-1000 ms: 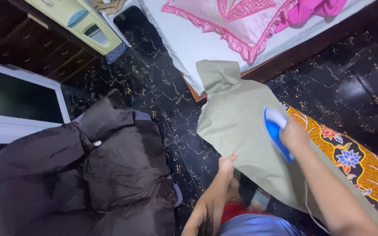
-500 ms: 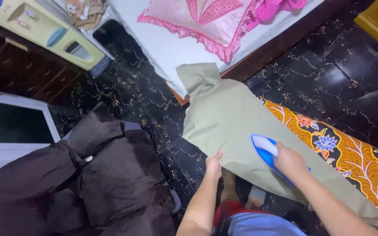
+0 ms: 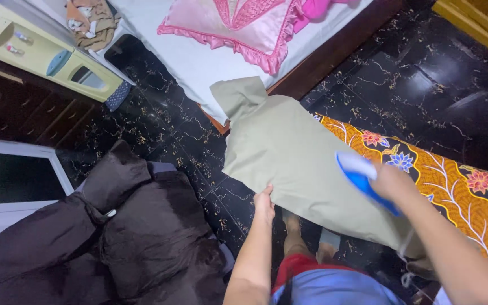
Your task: Ironing a pair of khaki trousers on an ironing board in a bedroom.
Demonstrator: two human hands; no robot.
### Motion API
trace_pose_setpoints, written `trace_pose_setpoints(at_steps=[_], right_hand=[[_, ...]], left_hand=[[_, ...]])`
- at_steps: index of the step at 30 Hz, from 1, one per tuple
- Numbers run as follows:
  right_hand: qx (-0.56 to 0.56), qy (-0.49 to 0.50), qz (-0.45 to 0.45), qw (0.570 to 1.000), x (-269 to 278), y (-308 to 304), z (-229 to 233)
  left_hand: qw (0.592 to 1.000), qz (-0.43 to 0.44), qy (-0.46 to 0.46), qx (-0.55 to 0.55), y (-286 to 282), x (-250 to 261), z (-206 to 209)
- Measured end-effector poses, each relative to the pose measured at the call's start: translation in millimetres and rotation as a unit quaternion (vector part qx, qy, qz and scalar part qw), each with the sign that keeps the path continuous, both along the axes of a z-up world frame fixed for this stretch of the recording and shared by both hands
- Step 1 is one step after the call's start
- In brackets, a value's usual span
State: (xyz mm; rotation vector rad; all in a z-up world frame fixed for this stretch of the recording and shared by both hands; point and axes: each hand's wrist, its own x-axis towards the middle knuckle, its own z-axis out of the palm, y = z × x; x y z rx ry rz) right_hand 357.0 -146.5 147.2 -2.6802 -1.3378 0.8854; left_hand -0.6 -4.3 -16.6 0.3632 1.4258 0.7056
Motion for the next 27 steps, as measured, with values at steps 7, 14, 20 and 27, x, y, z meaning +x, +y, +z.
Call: trace_pose_setpoints(at_steps=[7, 14, 20, 27], right_hand=[[-0.032, 0.001, 0.053, 0.998, -38.0, -49.4, 13.3], [0.078, 0.012, 0.057, 0.995, -78.0, 39.5, 31.8], [0.016, 0.015, 0.082, 0.996, -48.9, 11.7, 26.4], [-0.020, 0.020, 0.094, 0.995, -72.3, 51.9, 21.1]], left_hand=[[0.997, 0.054, -0.046, -0.024, -28.2, 17.6, 34.5], [0.999, 0.012, -0.030, 0.001, -70.0, 37.0, 38.1], [0.999, -0.024, -0.026, 0.017, -65.9, 26.6, 43.9], [0.995, -0.058, -0.077, -0.004, -62.5, 19.2, 48.6]])
